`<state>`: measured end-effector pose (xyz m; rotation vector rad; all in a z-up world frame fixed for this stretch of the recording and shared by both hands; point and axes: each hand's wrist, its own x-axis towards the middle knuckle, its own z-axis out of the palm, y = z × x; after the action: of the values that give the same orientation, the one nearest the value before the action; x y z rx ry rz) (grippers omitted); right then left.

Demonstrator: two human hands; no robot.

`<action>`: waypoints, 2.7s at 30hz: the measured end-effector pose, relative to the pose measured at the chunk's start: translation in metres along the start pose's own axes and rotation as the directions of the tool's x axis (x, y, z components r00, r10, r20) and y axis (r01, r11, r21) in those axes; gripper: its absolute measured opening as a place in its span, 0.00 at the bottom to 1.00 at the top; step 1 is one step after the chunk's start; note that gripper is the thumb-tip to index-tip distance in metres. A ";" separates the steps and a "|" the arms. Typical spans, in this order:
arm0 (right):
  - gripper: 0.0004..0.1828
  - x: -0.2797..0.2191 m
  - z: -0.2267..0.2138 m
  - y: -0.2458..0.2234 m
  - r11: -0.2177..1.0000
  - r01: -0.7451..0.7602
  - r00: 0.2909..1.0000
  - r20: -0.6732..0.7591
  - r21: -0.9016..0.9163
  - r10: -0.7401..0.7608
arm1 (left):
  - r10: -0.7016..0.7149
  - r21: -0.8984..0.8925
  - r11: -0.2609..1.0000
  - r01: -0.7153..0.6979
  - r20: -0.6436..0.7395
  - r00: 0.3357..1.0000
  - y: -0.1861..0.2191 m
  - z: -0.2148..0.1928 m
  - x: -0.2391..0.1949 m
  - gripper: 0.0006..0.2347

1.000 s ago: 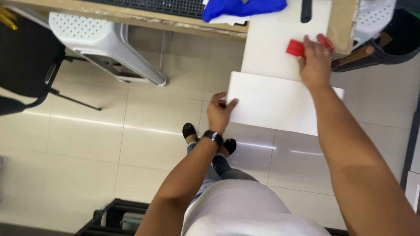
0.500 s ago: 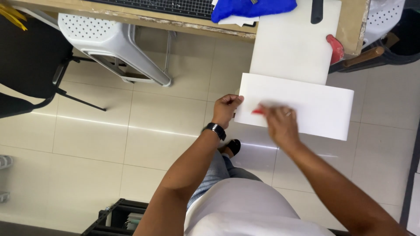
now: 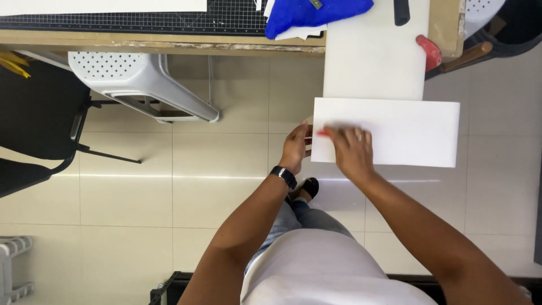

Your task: Applying adhesive to a surface with a roller and smoothing a vinyl sheet over it using a squeegee tool.

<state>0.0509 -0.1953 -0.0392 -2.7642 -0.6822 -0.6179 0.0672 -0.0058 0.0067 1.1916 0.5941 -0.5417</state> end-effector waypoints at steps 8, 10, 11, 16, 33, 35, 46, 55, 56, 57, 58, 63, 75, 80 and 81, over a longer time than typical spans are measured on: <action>0.21 0.051 0.023 0.008 0.986 -0.063 0.998 -0.024 -0.156 0.060 | -0.009 0.000 1.000 0.009 0.012 1.000 -0.012 -0.001 0.012 0.26; 0.27 0.067 0.018 0.000 0.954 -0.259 0.964 -0.098 -0.152 0.246 | 0.054 0.027 0.998 -0.053 -0.019 0.998 -0.041 -0.006 0.041 0.14; 0.27 0.047 0.006 -0.008 0.949 -0.270 0.961 -0.103 -0.161 0.256 | 0.052 0.036 0.998 -0.051 -0.006 0.999 -0.043 -0.006 0.040 0.14; 0.17 -0.114 0.038 0.103 0.631 -0.397 0.839 0.016 -0.667 0.545 | 0.158 0.253 0.956 -0.146 -0.024 0.987 -0.043 -0.009 0.044 0.19; 0.24 -0.053 -0.008 0.093 0.610 -0.545 0.807 -0.163 -0.575 0.567 | 0.088 0.136 0.987 -0.084 -0.025 0.996 -0.042 -0.009 0.048 0.16; 0.41 -0.068 -0.014 0.092 0.543 -0.668 0.702 -0.190 -0.509 0.686 | 0.097 0.137 0.986 -0.093 -0.021 0.995 -0.029 -0.009 0.033 0.15; 0.20 0.005 0.003 0.012 0.996 0.081 0.996 0.032 -0.039 -0.079 | 0.005 0.051 0.999 -0.008 0.055 0.998 -0.007 -0.004 0.024 0.26; 0.27 -0.018 0.004 -0.045 0.965 -0.253 0.966 0.031 -0.069 0.256 | 0.015 0.026 1.000 -0.017 0.067 0.998 0.008 -0.002 0.008 0.26; 0.27 -0.038 -0.004 -0.034 0.964 -0.256 0.965 0.033 -0.069 0.258 | 0.012 0.027 1.000 -0.014 0.067 0.998 -0.001 -0.005 0.017 0.26; 0.24 -0.057 -0.013 -0.024 0.964 -0.253 0.967 0.019 -0.076 0.255 | 0.039 0.058 0.997 -0.044 0.080 0.996 -0.010 -0.008 0.025 0.21; 0.22 -0.076 -0.022 -0.013 0.964 -0.252 0.967 0.003 -0.085 0.253 | 0.066 0.090 0.993 -0.075 0.097 0.993 -0.018 -0.010 0.033 0.19; 0.28 -0.125 -0.042 0.075 0.684 -0.662 0.750 -0.284 -0.306 0.598 | 0.100 0.104 0.988 -0.110 0.095 0.990 -0.024 -0.012 0.042 0.22; 0.17 -0.109 -0.063 0.067 0.535 -0.737 0.632 -0.140 -0.412 0.762 | 0.120 0.282 0.952 -0.123 0.029 0.992 -0.013 -0.003 0.042 0.27; 0.35 -0.129 -0.038 0.072 0.355 -0.889 0.457 -0.498 -0.290 0.737 | 0.146 0.348 0.926 -0.145 0.023 0.989 -0.005 0.004 0.035 0.28; 0.31 -0.102 -0.030 0.037 0.494 -0.845 0.528 -0.469 -0.207 0.707 | 0.141 0.344 0.928 -0.140 0.022 0.990 -0.004 0.007 0.036 0.26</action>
<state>-0.0234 -0.2761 -0.0630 -2.7560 0.9118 -1.0144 0.0917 -0.0162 -0.0189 1.5555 0.4207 -0.5353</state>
